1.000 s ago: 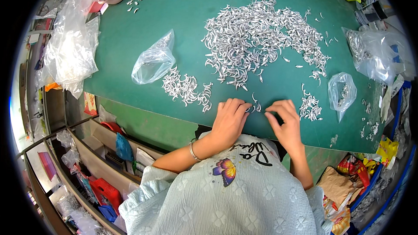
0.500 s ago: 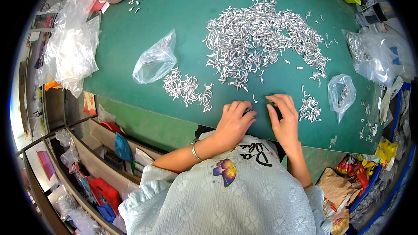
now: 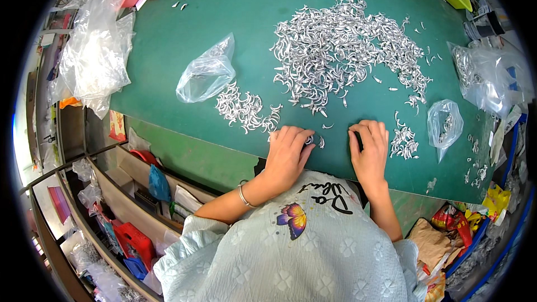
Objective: The person sorts curved metal parts by hand on a green workbench and places some of them into a plastic bag.
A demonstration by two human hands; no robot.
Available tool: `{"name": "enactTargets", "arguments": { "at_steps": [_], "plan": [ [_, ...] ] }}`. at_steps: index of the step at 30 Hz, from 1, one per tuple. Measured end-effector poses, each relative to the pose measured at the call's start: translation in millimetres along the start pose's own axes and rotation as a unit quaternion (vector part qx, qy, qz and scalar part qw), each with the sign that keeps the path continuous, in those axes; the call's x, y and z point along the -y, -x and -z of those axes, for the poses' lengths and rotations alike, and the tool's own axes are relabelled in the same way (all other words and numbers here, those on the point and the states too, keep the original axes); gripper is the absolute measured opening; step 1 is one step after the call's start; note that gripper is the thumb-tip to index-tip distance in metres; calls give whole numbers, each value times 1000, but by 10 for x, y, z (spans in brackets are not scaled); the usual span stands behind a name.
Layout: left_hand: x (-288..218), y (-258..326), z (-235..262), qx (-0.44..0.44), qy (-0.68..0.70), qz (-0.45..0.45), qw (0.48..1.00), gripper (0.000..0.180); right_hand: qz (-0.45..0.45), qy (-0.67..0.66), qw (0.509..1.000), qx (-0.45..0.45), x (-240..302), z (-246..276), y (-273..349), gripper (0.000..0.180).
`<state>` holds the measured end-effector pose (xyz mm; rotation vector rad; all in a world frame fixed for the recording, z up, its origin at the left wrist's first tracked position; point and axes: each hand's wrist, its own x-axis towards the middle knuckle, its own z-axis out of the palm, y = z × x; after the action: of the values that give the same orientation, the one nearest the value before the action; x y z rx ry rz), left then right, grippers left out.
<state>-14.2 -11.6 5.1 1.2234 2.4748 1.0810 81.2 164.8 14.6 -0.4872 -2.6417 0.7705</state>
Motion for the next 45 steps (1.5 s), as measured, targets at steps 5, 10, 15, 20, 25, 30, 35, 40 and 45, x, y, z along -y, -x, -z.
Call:
{"name": "enactTargets", "arguments": {
  "at_steps": [5, 10, 15, 20, 25, 30, 35, 40, 45],
  "plan": [
    [-32, -20, 34, 3, 7, 17, 1000, 40, 47, -91, 993, 65, 186, -71, -1, 19],
    [21, -5, 65, -20, 2, 5, 1000, 38, 40, -73, 992, 93, 114, -67, 39, 23],
    [34, 30, 82, -38, -42, -14, 998, 33, 44, -103, 991, 73, 181, -94, 25, 22],
    [42, 49, 96, -31, -56, -8, 998, 33, 82, -68, 992, 72, 303, -280, 16, 22],
    [44, 60, 106, -23, -44, -1, 999, 34, 76, -93, 992, 38, 267, -161, -22, 19],
    [-49, 28, 7, -2, -9, -14, 1000, 38, -38, 3, 997, -65, -115, 188, 73, 12],
    [-103, 18, -115, 39, 7, -42, 998, 43, -115, 151, 978, -82, -366, 365, 237, 11],
    [-179, -21, -170, 9, -43, -60, 997, 37, -99, 113, 987, -54, -245, 345, 224, 19],
    [19, 35, -95, -40, -81, -16, 996, 23, -13, -9, 1000, -24, 12, 86, 10, 21]
  ]
}}
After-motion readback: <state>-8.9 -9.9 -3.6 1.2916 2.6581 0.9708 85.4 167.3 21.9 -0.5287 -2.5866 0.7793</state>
